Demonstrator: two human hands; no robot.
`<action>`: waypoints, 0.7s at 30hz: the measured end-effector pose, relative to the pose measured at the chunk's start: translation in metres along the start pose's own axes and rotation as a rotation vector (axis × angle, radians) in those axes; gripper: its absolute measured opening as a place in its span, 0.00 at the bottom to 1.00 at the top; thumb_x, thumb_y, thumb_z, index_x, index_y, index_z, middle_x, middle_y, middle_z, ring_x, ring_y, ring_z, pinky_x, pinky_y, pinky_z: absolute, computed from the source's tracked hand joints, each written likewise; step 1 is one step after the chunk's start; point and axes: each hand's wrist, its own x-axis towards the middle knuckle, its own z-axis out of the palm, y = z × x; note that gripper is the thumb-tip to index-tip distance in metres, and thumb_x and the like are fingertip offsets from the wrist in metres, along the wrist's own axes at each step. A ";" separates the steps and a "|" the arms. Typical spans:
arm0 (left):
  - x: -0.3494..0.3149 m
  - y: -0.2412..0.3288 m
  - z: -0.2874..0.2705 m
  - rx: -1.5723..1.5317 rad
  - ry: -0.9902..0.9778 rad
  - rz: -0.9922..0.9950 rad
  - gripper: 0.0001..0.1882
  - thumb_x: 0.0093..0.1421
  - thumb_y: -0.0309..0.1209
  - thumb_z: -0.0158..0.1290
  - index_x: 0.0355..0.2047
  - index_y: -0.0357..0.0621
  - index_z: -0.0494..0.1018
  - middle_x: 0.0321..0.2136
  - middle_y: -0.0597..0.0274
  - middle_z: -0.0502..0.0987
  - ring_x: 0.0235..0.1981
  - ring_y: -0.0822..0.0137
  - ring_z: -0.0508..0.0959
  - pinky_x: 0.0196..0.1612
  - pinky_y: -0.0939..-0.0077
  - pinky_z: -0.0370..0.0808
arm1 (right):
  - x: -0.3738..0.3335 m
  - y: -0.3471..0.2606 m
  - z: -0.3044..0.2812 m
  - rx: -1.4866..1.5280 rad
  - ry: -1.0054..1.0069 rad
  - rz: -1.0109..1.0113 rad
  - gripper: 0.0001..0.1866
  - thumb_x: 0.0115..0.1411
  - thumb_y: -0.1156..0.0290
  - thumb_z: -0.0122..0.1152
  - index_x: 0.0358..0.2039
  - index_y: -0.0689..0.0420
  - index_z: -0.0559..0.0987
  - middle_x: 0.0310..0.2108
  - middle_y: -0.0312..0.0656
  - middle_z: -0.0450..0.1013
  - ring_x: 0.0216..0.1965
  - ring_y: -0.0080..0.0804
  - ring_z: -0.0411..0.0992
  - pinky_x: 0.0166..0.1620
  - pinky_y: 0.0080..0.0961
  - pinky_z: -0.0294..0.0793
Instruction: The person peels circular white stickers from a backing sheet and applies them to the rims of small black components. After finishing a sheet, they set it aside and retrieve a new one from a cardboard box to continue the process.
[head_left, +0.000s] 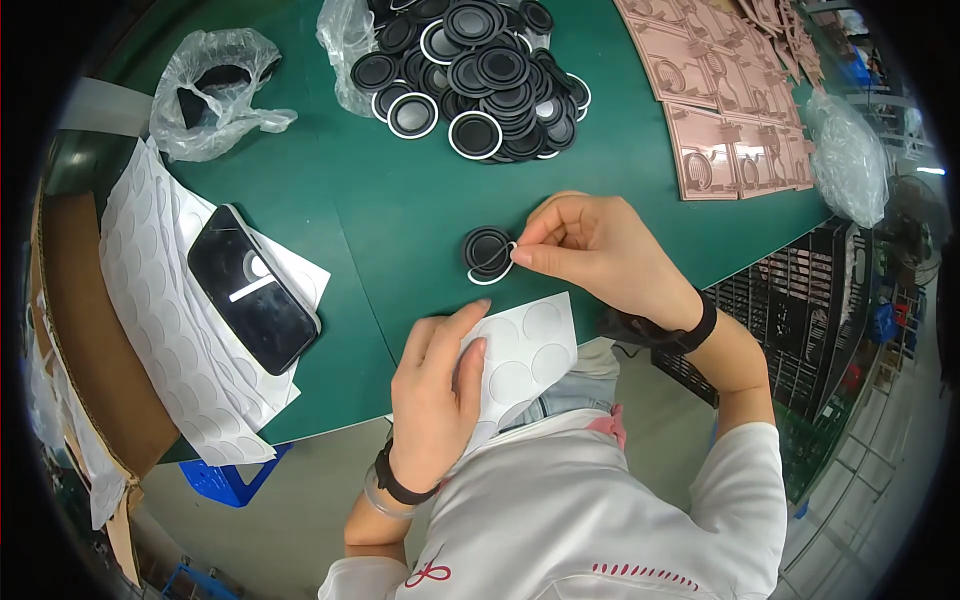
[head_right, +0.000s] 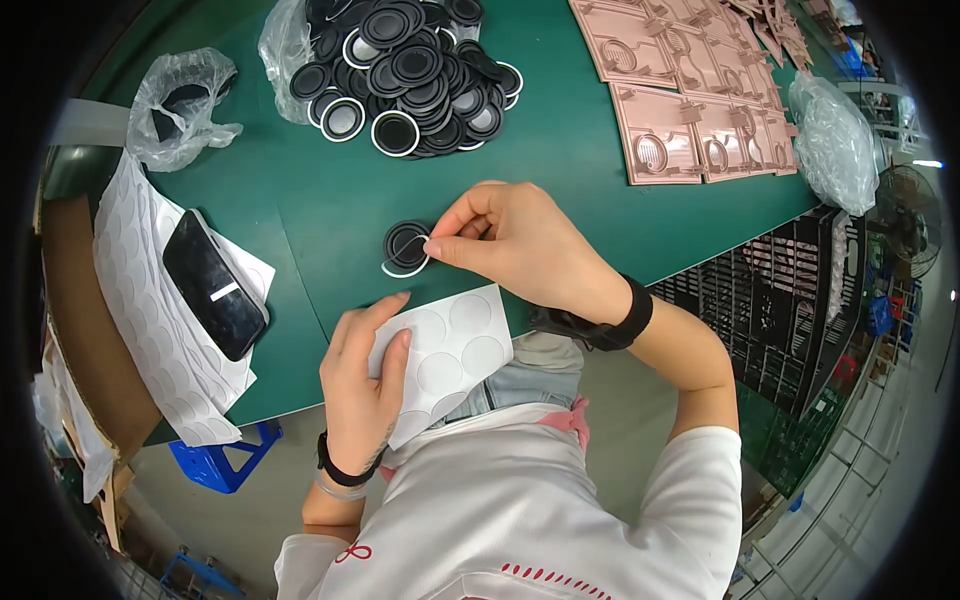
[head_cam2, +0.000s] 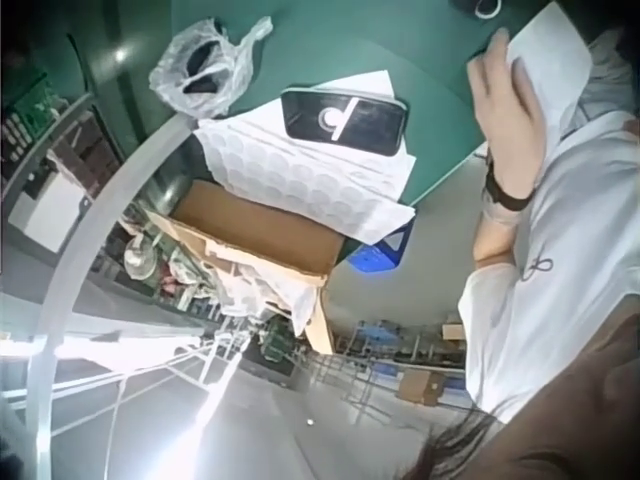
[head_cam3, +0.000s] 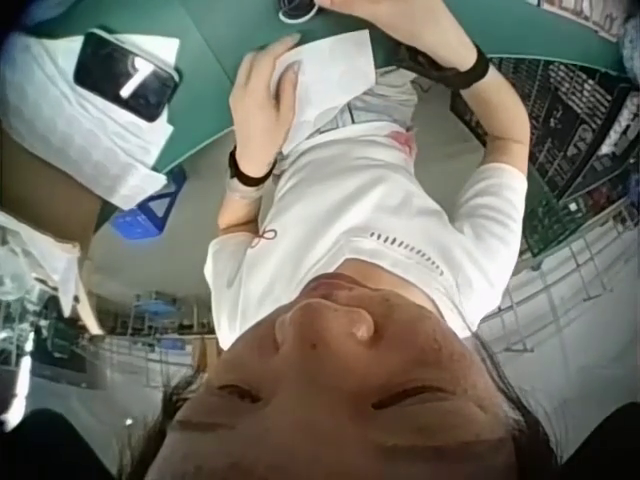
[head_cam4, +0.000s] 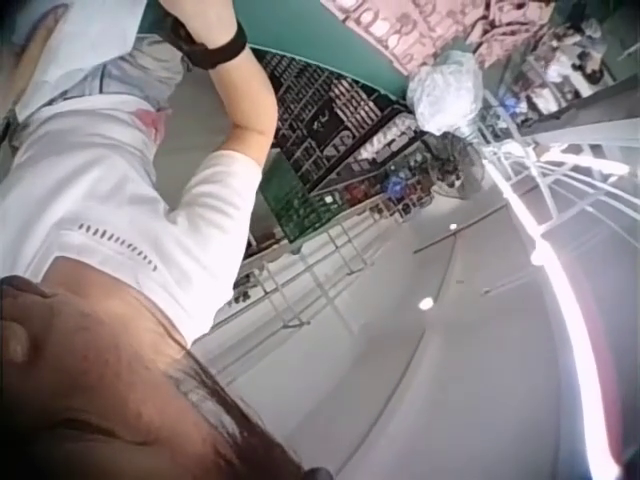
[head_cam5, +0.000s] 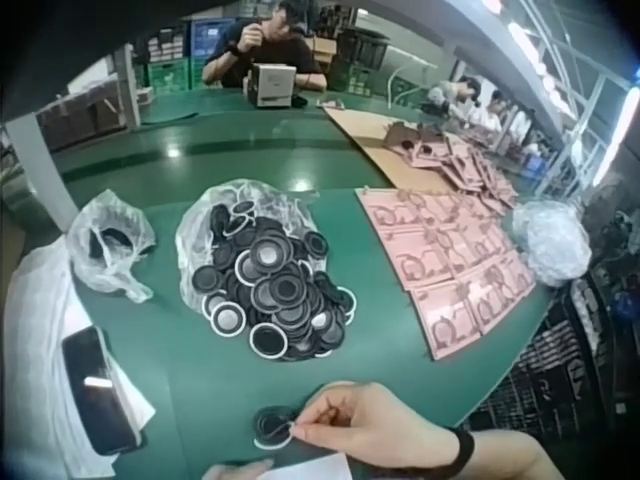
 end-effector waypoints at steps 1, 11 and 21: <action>0.000 0.001 0.000 -0.005 -0.011 -0.030 0.16 0.58 0.19 0.54 0.48 0.39 0.74 0.37 0.52 0.76 0.35 0.54 0.77 0.41 0.70 0.73 | 0.000 0.000 0.000 -0.014 0.012 0.005 0.07 0.59 0.76 0.66 0.34 0.66 0.77 0.33 0.36 0.74 0.32 0.18 0.73 0.36 0.15 0.73; 0.002 0.000 0.001 0.014 -0.036 -0.025 0.21 0.59 0.19 0.54 0.53 0.44 0.73 0.33 0.54 0.73 0.30 0.58 0.74 0.35 0.71 0.72 | 0.001 0.004 0.001 -0.037 0.046 -0.009 0.07 0.59 0.77 0.65 0.33 0.67 0.77 0.33 0.36 0.74 0.31 0.17 0.72 0.34 0.15 0.72; 0.004 0.002 0.002 0.052 -0.037 -0.035 0.24 0.59 0.19 0.54 0.56 0.46 0.72 0.31 0.55 0.71 0.27 0.60 0.71 0.32 0.73 0.70 | 0.002 0.005 0.003 -0.082 0.078 -0.016 0.07 0.59 0.77 0.65 0.33 0.67 0.77 0.32 0.36 0.74 0.30 0.15 0.71 0.33 0.14 0.71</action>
